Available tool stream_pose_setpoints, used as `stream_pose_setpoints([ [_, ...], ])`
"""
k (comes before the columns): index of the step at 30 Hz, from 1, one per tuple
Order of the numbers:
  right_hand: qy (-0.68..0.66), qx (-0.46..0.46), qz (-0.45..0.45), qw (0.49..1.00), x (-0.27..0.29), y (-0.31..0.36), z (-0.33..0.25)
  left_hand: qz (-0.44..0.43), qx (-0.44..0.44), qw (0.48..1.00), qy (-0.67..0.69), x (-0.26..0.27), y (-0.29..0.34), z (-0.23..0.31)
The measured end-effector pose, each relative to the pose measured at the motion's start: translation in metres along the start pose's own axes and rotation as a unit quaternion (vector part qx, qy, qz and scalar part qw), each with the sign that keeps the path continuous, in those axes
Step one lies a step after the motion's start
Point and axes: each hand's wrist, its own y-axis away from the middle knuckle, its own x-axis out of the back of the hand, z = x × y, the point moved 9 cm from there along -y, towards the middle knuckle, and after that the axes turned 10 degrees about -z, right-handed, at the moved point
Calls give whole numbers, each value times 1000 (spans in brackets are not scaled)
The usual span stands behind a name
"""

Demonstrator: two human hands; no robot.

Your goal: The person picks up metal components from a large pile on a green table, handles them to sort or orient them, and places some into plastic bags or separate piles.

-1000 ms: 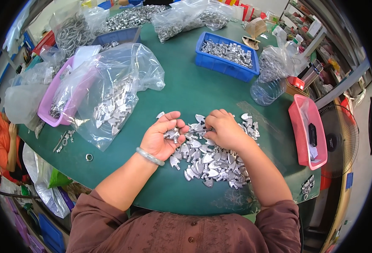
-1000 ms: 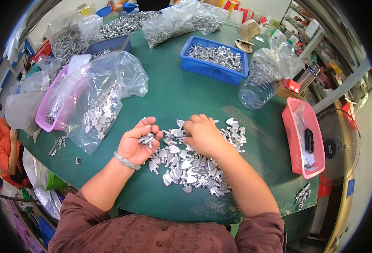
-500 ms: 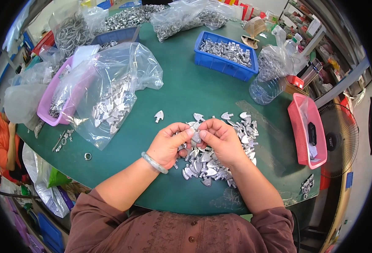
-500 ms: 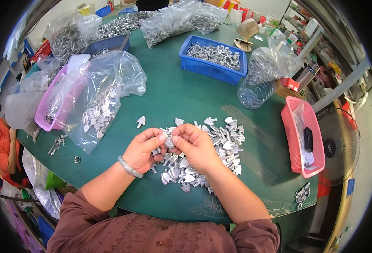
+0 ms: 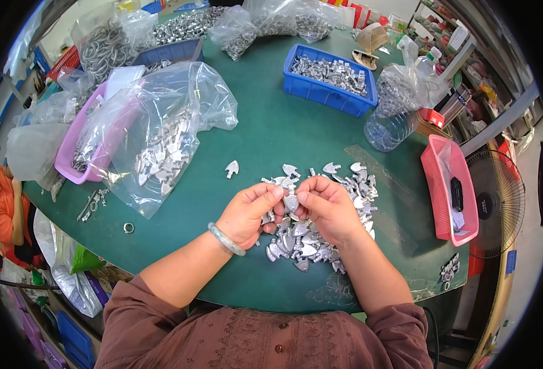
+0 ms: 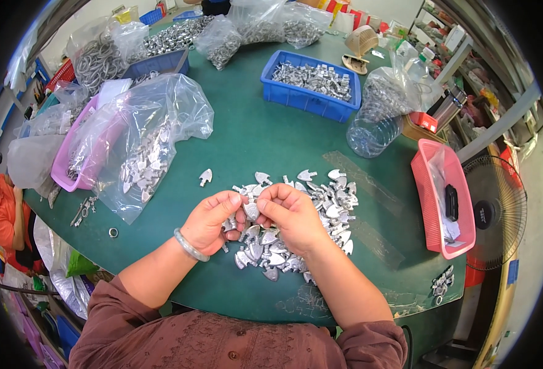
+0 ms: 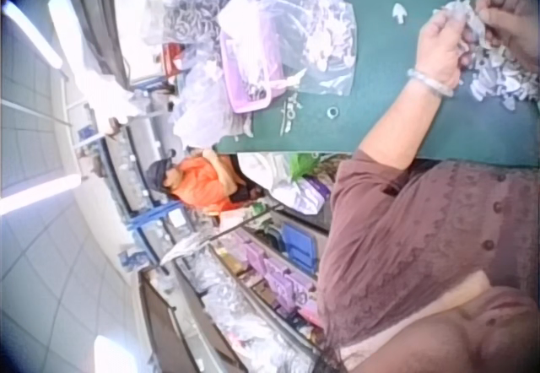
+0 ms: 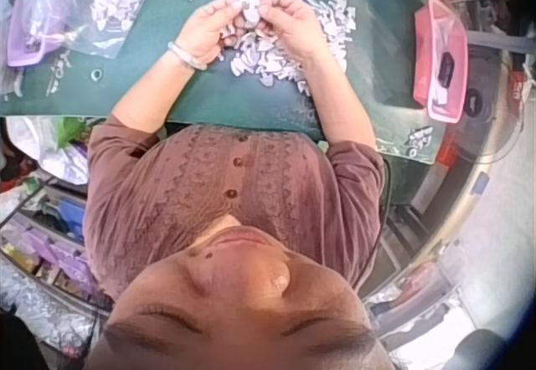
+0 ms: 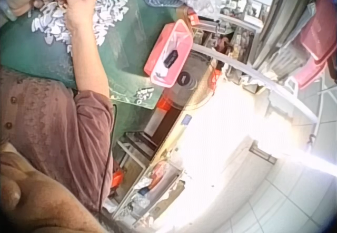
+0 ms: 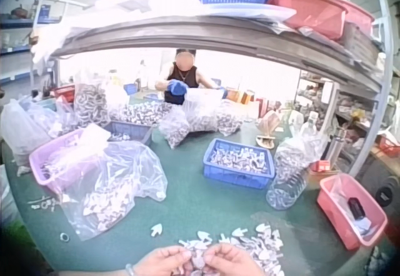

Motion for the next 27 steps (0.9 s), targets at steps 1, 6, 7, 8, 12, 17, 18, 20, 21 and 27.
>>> stream_pose_setpoints([
  [1, -20, 9, 13, 1000, 2, 0, -1, 0, 0, 1000, 0, 0, 0, -1],
  [6, -18, -2, 6, 1000, 3, -2, 1, 18, -8, 999, -42, 5, -2, 0],
  [7, -22, -10, 7, 1000, 2, -1, 4, 20, -6, 999, -41, 6, -2, -1],
  [8, -24, -12, 7, 1000, 2, -1, 5, 24, 6, 999, -25, 7, -1, -3],
  [12, -2, -1, -5, 1000, 1, -3, 1, 14, 22, 1000, 4, 7, -3, -6],
  [17, 102, 39, 16, 994, -6, 3, -10, 25, 20, 999, 20, 6, -1, -10],
  [18, 145, 68, -7, 987, -12, 3, -18, 19, 14, 999, 27, 4, -3, -9],
  [20, 234, 93, -30, 967, -19, 4, -26, 8, 2, 1000, 28, 1, -5, -5],
  [21, 234, 92, -29, 967, -18, 6, -25, 0, -5, 999, 31, -1, -4, -5],
  [27, 341, 173, 20, 924, -9, 5, -52, -60, -16, 987, 150, 3, -6, 3],
])
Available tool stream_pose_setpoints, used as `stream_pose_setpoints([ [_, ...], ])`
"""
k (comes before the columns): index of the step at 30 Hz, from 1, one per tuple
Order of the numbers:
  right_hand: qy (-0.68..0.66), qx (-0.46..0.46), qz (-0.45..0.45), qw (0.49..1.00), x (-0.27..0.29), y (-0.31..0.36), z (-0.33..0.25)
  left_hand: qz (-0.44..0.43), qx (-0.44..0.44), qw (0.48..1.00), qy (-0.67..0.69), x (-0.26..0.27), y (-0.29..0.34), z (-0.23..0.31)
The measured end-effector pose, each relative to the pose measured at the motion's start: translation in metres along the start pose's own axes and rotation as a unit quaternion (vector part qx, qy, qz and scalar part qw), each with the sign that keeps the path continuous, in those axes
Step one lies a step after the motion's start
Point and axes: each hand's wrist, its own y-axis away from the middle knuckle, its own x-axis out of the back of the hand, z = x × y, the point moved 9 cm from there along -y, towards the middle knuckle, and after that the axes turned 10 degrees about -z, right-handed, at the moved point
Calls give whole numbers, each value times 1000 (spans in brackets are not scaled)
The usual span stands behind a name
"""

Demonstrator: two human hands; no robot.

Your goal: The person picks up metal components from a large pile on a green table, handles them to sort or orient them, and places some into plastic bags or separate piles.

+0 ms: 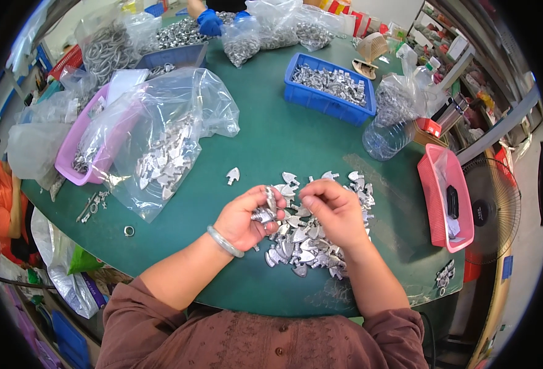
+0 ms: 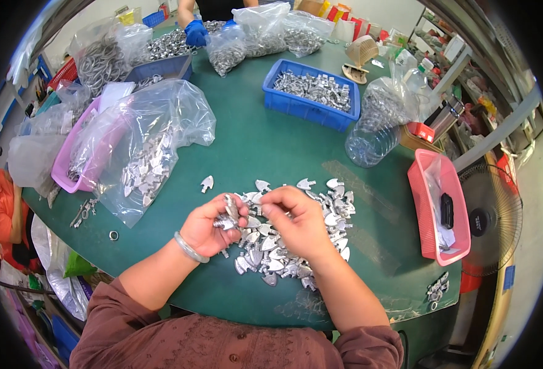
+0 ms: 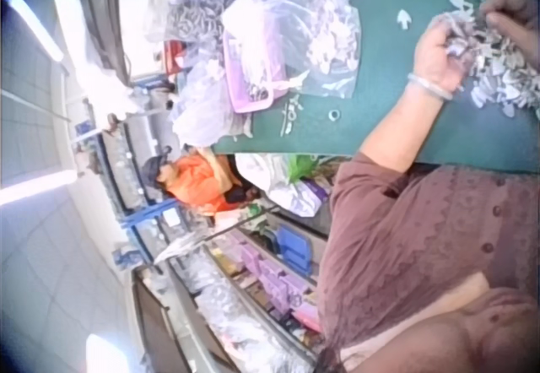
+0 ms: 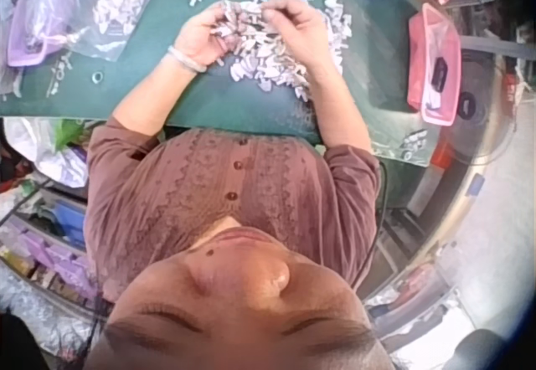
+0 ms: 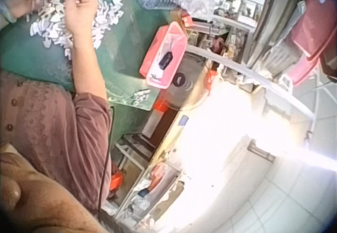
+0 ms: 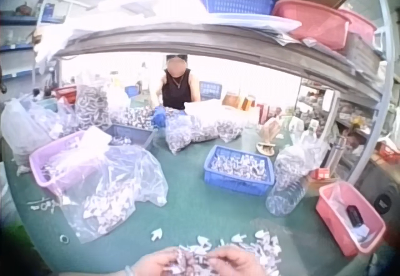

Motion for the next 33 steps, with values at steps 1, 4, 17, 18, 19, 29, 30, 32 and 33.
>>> stream_pose_setpoints([
  [1, -13, -21, 23, 999, 9, -1, 8, 26, -10, 1000, 8, 6, 2, 6],
  [4, 119, -142, 18, 983, 21, -11, 23, 44, -61, 996, 39, 5, 12, 37],
  [17, 519, -154, -146, 828, -4, -54, 58, 359, -295, 848, -254, 51, 197, 225],
  [18, 523, -162, -149, 823, -4, -53, 58, 360, -294, 848, -255, 56, 194, 229],
  [19, 523, -164, -148, 823, -4, -53, 59, 372, -294, 842, -257, 62, 192, 232],
  [29, 569, -106, -173, 797, -24, -51, 56, 264, -55, 904, -332, 83, 112, 216],
  [30, 529, -71, -162, 830, -26, -51, 52, 260, -53, 905, -332, 76, 115, 221],
  [32, 489, -39, -147, 859, -22, -49, 44, 270, 101, 756, -588, 64, 118, 229],
  [33, 441, -35, -141, 886, -18, -47, 42, 288, 131, 662, -680, 59, 120, 238],
])
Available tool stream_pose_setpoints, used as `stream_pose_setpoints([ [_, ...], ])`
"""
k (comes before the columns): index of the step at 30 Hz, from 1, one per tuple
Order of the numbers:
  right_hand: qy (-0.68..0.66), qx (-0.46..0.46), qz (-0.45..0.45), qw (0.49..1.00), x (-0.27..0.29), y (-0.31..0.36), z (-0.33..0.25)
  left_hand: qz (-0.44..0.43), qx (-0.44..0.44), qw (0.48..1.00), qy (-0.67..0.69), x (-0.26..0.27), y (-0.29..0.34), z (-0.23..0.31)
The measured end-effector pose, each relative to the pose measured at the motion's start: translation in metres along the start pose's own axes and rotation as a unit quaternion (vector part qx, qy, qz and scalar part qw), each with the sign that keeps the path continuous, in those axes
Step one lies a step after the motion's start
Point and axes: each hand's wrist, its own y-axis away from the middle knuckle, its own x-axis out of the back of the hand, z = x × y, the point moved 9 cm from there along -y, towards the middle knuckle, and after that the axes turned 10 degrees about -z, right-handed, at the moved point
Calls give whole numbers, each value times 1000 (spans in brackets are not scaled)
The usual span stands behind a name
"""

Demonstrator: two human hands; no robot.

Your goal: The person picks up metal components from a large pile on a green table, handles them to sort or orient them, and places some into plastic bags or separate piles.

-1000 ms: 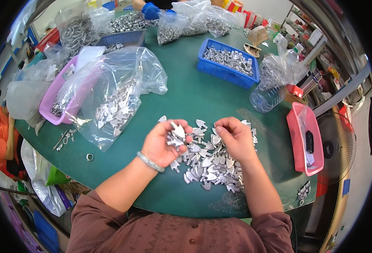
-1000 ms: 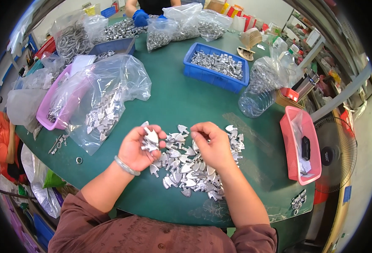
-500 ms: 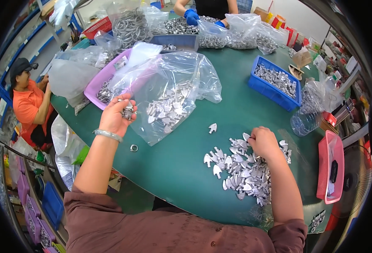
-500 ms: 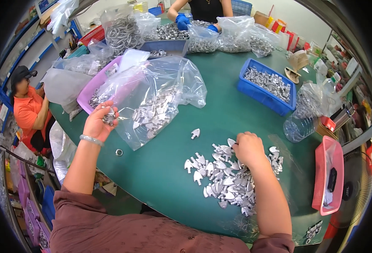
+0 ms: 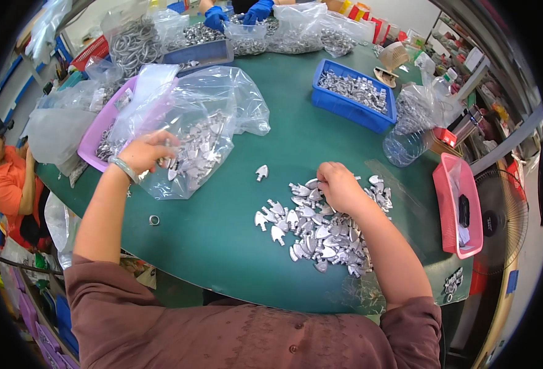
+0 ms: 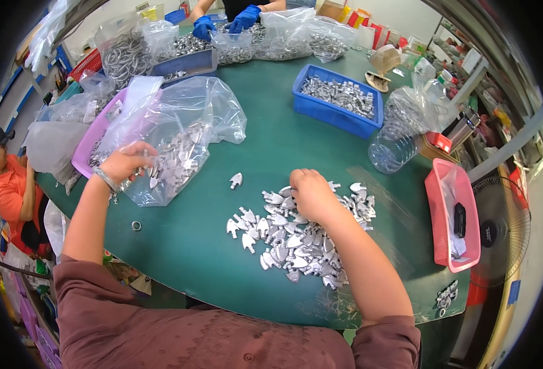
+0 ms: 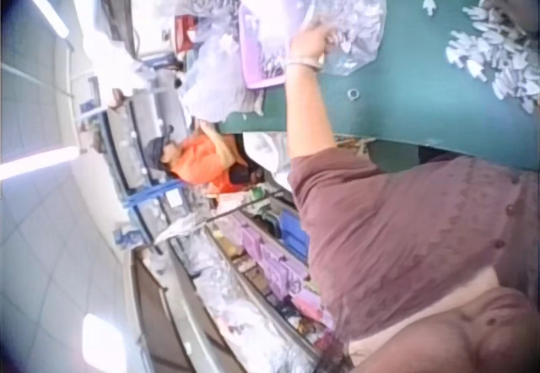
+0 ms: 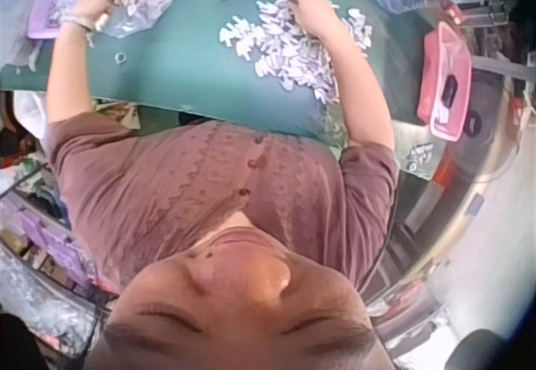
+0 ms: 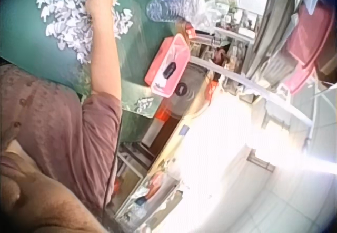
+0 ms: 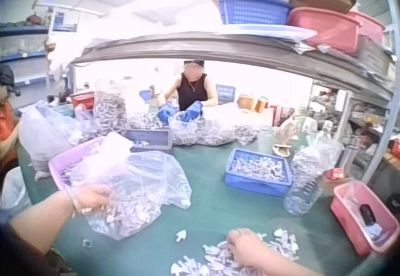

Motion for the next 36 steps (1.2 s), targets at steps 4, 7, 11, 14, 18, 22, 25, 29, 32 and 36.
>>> stream_pose_setpoints([
  [4, -147, -23, 9, 989, 15, 14, 9, 93, -68, 988, -99, 10, -8, 6],
  [7, -277, -64, -12, 959, 15, 29, 18, 119, -211, 950, -196, -2, -3, 14],
  [11, -449, -50, -46, 891, 12, 47, 7, 157, -206, 915, -310, -8, 21, 7],
  [14, -465, -43, -34, 884, 14, 63, 12, 137, -96, 899, -405, -28, 47, 38],
  [18, -482, -3, -24, 876, 20, 72, -4, 87, -222, 954, -184, -91, 77, 87],
  [22, -493, 33, -46, 868, 20, 75, -30, -191, -268, 923, 198, -212, 47, 110],
  [25, -489, 38, -39, 870, 20, 79, -36, -271, -220, 885, 308, -249, 35, 129],
  [29, -558, 57, -4, 828, 26, 84, -32, -238, -292, 863, 335, -255, 23, 129],
  [32, -537, 53, 9, 842, 25, 86, -24, -257, -314, 837, 366, -256, 20, 126],
  [36, -462, 25, 36, 886, 23, 82, -12, -257, -320, 828, 382, -250, 19, 127],
])
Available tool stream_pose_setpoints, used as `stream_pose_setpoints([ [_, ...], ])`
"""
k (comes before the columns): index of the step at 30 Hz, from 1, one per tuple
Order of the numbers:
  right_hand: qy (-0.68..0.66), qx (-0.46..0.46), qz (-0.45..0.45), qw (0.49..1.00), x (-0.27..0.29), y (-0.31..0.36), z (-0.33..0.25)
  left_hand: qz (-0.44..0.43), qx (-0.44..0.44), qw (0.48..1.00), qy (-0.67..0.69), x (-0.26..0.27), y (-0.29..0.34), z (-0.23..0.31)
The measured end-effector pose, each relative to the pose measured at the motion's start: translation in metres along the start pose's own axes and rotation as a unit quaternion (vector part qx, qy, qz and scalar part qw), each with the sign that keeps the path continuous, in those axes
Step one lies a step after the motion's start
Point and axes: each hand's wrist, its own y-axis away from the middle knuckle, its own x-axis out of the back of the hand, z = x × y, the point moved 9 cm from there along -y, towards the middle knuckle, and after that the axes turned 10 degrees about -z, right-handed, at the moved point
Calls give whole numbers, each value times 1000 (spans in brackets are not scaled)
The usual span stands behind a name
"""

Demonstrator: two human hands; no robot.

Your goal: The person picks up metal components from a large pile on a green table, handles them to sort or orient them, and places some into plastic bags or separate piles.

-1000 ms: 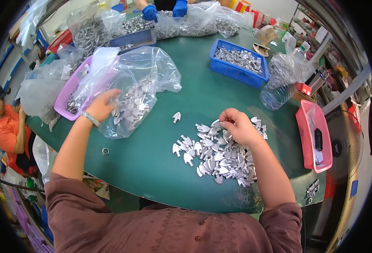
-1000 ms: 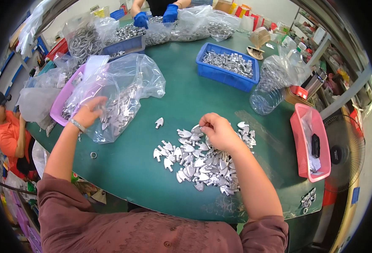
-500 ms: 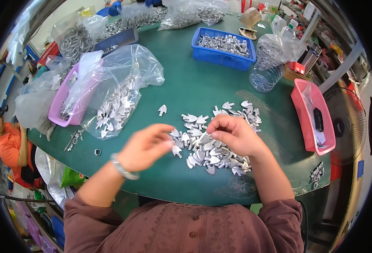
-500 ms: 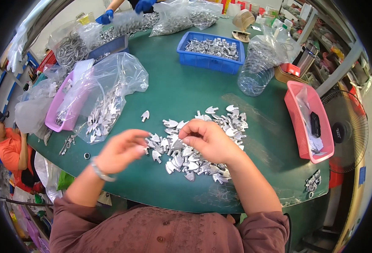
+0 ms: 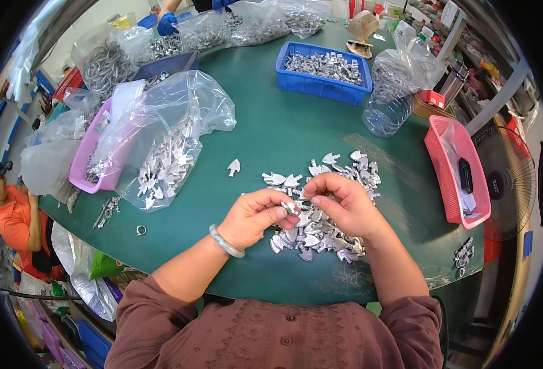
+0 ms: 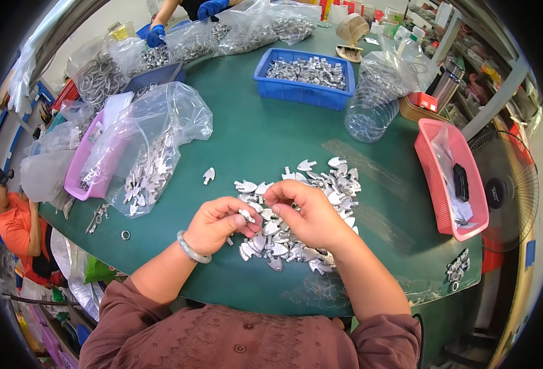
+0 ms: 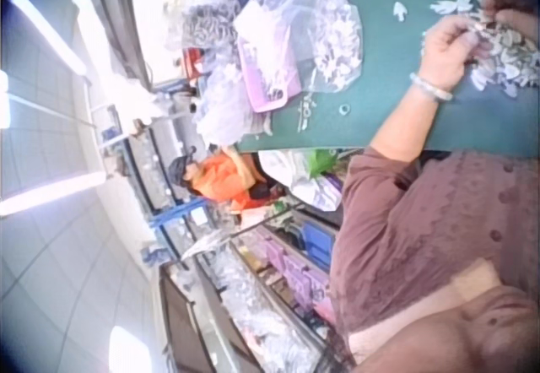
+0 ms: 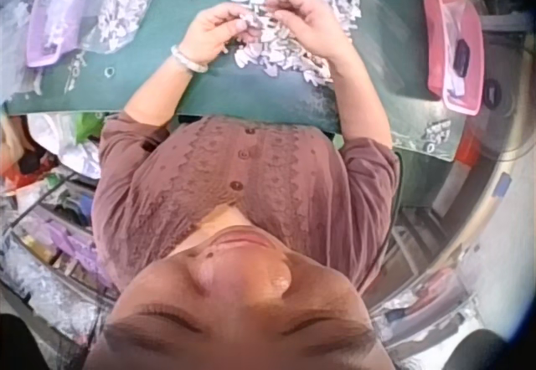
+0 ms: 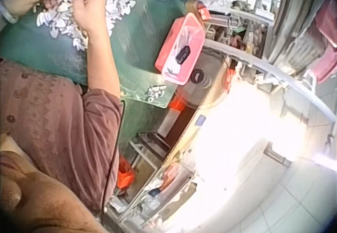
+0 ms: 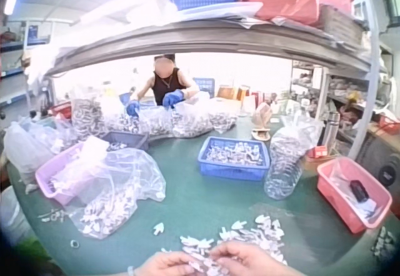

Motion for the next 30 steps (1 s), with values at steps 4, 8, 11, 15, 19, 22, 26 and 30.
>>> stream_pose_setpoints([
  [4, 201, 13, 12, 979, 6, -11, -1, 60, -26, 983, 171, 26, 2, 3],
  [8, 438, 21, 2, 899, -2, -29, 10, 163, 2, 963, 214, 53, 9, -3],
  [11, 504, 12, -22, 864, -12, -47, 14, 170, 14, 956, 238, 59, 13, -11],
  [15, 542, -8, -51, 839, -14, -58, 24, 187, 18, 943, 275, 57, 14, -13],
  [19, 482, -25, -60, 874, -9, -61, 26, 185, 57, 954, 231, 55, 16, -19],
  [22, 435, -32, -94, 895, -10, -59, 23, 188, 80, 960, 191, 51, 15, -21],
  [26, 229, -72, -130, 962, -15, -54, 13, 189, 103, 968, 130, 43, 14, -17],
  [30, 135, -47, -170, 975, -32, -50, -5, 99, 112, 975, 165, 25, 10, -21],
])
